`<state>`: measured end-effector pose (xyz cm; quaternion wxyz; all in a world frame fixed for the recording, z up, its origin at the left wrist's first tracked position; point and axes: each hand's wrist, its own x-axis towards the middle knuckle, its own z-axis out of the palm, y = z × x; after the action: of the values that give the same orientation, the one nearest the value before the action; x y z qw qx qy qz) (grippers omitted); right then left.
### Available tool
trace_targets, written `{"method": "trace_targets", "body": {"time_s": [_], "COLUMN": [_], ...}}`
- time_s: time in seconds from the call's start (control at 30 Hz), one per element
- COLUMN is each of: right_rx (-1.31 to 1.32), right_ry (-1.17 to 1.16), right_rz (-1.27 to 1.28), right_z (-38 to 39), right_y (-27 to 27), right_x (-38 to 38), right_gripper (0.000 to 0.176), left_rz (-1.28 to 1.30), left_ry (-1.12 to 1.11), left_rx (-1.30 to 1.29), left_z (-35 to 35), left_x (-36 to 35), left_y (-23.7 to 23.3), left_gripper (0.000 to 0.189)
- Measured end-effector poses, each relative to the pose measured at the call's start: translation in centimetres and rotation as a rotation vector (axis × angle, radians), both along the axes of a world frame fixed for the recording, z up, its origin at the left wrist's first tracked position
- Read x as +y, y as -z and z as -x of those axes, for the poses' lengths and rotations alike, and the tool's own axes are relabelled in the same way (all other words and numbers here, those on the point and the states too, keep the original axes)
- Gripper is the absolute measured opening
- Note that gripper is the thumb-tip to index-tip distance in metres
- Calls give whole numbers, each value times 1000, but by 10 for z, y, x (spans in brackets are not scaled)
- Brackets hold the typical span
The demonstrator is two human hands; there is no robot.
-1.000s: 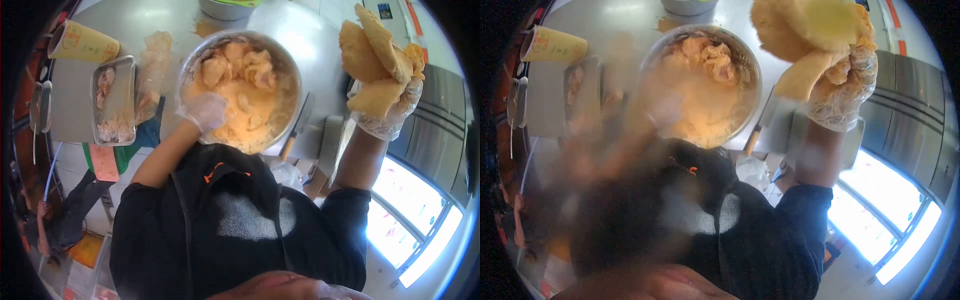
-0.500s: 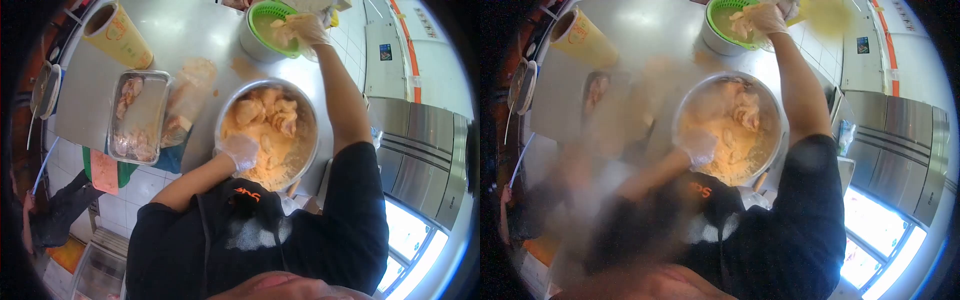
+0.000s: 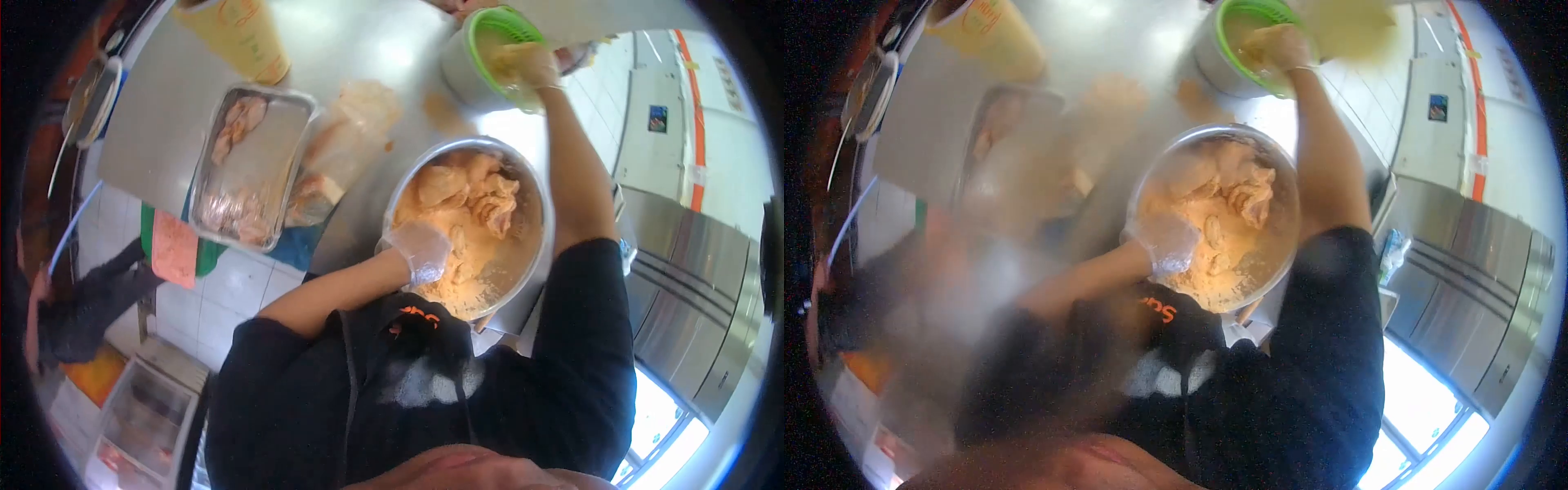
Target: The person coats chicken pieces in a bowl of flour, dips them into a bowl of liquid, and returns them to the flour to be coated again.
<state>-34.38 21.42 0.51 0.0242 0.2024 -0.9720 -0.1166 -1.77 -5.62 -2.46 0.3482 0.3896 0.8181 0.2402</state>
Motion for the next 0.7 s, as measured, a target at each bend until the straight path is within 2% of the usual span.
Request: {"method": "trace_targets", "body": {"time_s": [0.03,0.07,0.1,0.13,0.17,0.2,0.37,0.47,0.53,0.63,0.7], "right_rx": [33,-49,-56,-172,0,6,-15,63,112,169,195], "right_ry": [31,190,193,233,53,55,201,226,210,162,143], "right_rz": [199,524,431,740,665,659,977,1022,1006,892,700], "right_z": [7,14,4,-2,-5,2,18,0,-16,-35,-53], "right_y": [3,-1,-37,-62,-83,-96,-187,-239,-258,-246,-220], "right_x": [17,29,28,24,23,25,94,104,94,49,-1], "right_gripper": [19,22,26,28,25,25,23,20,18,15,14], "left_rz": [15,30,47,26,-1,-7,24,60,25,24,50], "left_ry": [46,91,65,46,39,43,85,38,44,8,-20], "left_rx": [-5,-9,-26,-40,-46,-42,22,-23,33,88,93], "left_z": [1,0,1,5,7,7,3,10,9,6,4], "left_x": [0,-2,-8,-12,-15,-14,1,-3,-2,-2,-1], "left_y": [2,4,-2,-16,-24,-21,-3,-24,-16,-16,-11], "left_gripper": [25,26,26,26,26,26,25,25,24,23,23]}}
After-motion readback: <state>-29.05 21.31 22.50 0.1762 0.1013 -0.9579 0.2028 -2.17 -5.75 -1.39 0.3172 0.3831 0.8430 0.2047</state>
